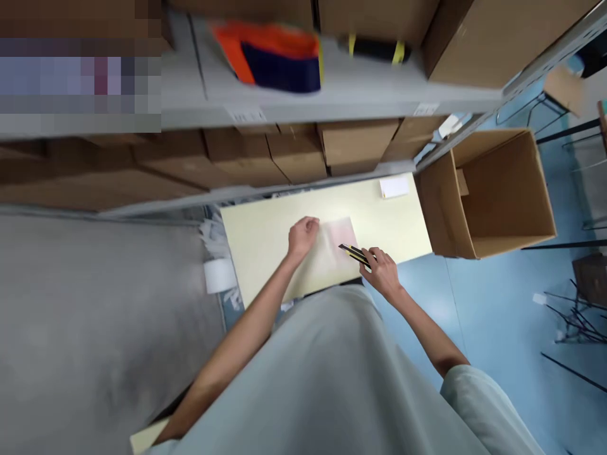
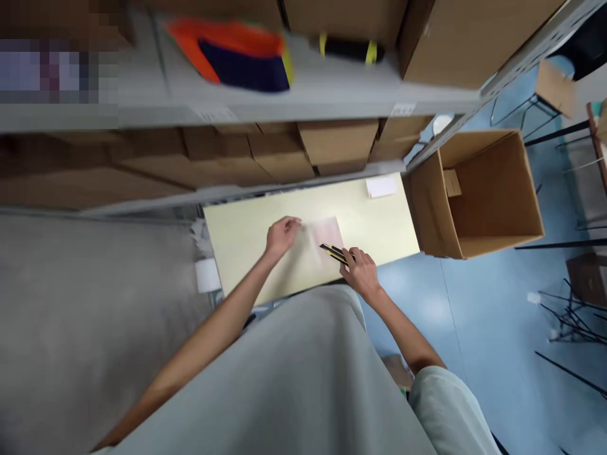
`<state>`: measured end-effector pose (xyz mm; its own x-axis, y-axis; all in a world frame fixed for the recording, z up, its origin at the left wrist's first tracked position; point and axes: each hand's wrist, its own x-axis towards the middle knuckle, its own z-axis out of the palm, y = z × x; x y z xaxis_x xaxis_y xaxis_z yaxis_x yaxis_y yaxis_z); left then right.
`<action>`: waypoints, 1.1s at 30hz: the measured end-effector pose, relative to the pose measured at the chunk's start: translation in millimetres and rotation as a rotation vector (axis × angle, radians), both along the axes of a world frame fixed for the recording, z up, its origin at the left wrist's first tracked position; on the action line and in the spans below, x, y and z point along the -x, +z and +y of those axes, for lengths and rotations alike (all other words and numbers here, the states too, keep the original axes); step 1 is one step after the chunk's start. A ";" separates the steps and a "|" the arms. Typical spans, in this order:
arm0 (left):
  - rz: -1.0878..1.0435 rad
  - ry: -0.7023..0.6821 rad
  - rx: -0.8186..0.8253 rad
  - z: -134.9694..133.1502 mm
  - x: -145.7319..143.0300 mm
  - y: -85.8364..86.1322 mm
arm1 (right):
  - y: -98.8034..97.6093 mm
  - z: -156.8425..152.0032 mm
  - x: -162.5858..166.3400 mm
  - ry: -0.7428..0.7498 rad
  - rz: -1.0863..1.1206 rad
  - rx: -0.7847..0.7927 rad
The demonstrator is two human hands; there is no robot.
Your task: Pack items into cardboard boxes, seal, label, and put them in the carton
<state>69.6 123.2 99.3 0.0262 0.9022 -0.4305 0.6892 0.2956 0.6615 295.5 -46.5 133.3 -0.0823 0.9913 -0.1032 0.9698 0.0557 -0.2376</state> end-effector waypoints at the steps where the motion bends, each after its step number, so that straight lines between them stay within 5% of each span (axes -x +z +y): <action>1: -0.041 -0.013 -0.061 4.6 -5.5 18.8 | 9.3 17.4 -8.0 -0.010 0.016 -0.059; 6: -0.130 -0.096 -0.420 45.1 -43.3 112.8 | 60.3 121.5 -43.8 -0.012 0.082 -0.335; 10: -0.179 -0.160 -0.678 87.0 -78.1 167.9 | 108.7 214.2 -64.2 0.022 0.062 -0.496; 14: -0.163 -0.185 -0.831 123.4 -108.4 195.5 | 149.8 297.1 -74.1 0.040 -0.022 -0.487; 18: -0.135 -0.181 -0.897 135.6 -121.8 201.2 | 167.1 354.8 -78.5 0.044 -0.075 -0.339; 22: -0.089 -0.172 -0.855 123.9 -110.7 177.5 | 165.7 381.9 -87.6 0.078 -0.019 -0.275; 26: 0.010 -0.103 -0.618 88.0 -81.6 114.8 | 138.1 365.0 -98.2 0.074 0.165 -0.477; 29: 0.061 -0.002 -0.307 37.4 -54.3 51.0 | 83.0 313.5 -100.2 0.070 0.381 -0.548; 33: 0.096 0.099 0.019 -45.0 -23.2 -24.6 | -15.9 204.5 -94.6 0.037 0.529 -0.143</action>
<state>92.8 78.2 74.7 -0.1045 0.8901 -0.4435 0.7162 0.3768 0.5875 390.1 158.0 117.5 -0.1218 0.9878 0.0971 0.7171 0.1552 -0.6795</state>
